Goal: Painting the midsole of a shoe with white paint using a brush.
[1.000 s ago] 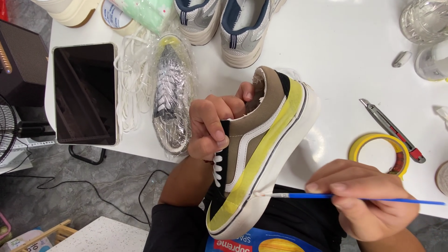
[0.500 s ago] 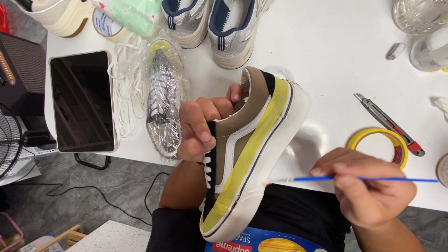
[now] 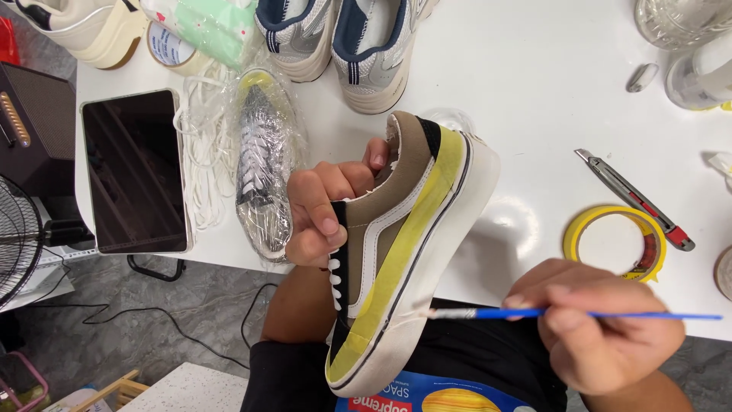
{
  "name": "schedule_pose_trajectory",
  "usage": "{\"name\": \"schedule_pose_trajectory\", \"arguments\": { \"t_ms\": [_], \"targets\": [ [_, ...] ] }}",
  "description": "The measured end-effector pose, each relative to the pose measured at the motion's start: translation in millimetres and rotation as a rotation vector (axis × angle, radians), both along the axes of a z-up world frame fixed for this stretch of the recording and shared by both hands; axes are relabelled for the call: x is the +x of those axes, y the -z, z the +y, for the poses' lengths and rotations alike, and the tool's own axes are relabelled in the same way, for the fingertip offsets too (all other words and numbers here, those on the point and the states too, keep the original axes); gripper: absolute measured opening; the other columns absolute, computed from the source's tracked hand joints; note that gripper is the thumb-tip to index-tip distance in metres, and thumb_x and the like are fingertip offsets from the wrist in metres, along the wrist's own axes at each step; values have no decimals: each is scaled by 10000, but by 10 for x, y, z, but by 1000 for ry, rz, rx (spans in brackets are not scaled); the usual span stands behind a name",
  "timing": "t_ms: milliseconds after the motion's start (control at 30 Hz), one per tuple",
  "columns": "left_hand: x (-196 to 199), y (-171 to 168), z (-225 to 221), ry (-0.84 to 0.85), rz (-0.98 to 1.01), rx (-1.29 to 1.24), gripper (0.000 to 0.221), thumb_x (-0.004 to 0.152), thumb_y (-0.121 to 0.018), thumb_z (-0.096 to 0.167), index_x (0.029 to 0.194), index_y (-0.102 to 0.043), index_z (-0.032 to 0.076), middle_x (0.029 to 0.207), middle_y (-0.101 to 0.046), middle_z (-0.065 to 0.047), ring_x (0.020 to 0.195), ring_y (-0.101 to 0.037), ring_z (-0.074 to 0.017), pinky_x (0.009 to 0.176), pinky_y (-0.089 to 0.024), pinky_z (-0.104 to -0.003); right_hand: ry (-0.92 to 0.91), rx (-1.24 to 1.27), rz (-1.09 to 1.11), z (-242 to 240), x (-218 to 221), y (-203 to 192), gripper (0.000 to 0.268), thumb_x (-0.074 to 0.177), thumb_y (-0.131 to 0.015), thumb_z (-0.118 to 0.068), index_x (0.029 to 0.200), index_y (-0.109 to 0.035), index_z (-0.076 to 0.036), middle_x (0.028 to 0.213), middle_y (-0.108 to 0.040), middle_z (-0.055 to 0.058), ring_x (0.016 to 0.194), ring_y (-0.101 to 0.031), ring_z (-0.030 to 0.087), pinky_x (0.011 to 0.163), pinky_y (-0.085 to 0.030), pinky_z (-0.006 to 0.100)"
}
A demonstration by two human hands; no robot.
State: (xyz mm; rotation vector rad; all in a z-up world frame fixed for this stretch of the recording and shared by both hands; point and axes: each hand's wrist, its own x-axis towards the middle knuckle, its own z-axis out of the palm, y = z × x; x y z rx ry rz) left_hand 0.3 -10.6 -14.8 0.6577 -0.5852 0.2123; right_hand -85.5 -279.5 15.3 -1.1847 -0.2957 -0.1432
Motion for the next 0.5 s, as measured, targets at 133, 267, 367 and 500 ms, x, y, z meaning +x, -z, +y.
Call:
{"name": "schedule_pose_trajectory", "arguments": {
  "t_ms": [133,267,367,500],
  "targets": [
    [-20,-29,-5,-7,19,1,142,723,-612,49,804,-632,165,627,-536,15,632,-423,-149,1019,-298,-379,-92,-146,-78,84,13,-28,146,982,-633,5,1118,-619,54,843,-703,236,693,-748,271,664,-643,400],
    [-11,-20,29,7,0,3,135,718,-611,54,801,-627,160,654,-562,21,630,-436,-149,1028,-298,-381,235,-221,108,48,101,77,143,958,-601,18,1078,-614,94,834,-686,303,563,-666,274,499,-536,349],
    [-36,-40,9,8,7,-1,136,716,-618,49,797,-627,158,673,-569,19,634,-436,-153,1034,-296,-387,314,-175,35,-28,141,187,94,1072,-616,5,1117,-602,87,871,-686,304,610,-670,286,575,-555,361],
    [-12,-27,25,13,5,-2,132,715,-615,51,795,-632,154,623,-535,6,609,-421,-154,1024,-292,-394,239,-80,-210,-9,67,209,104,1021,-651,-55,1103,-654,8,738,-683,186,615,-729,263,610,-630,385]
  ]
}}
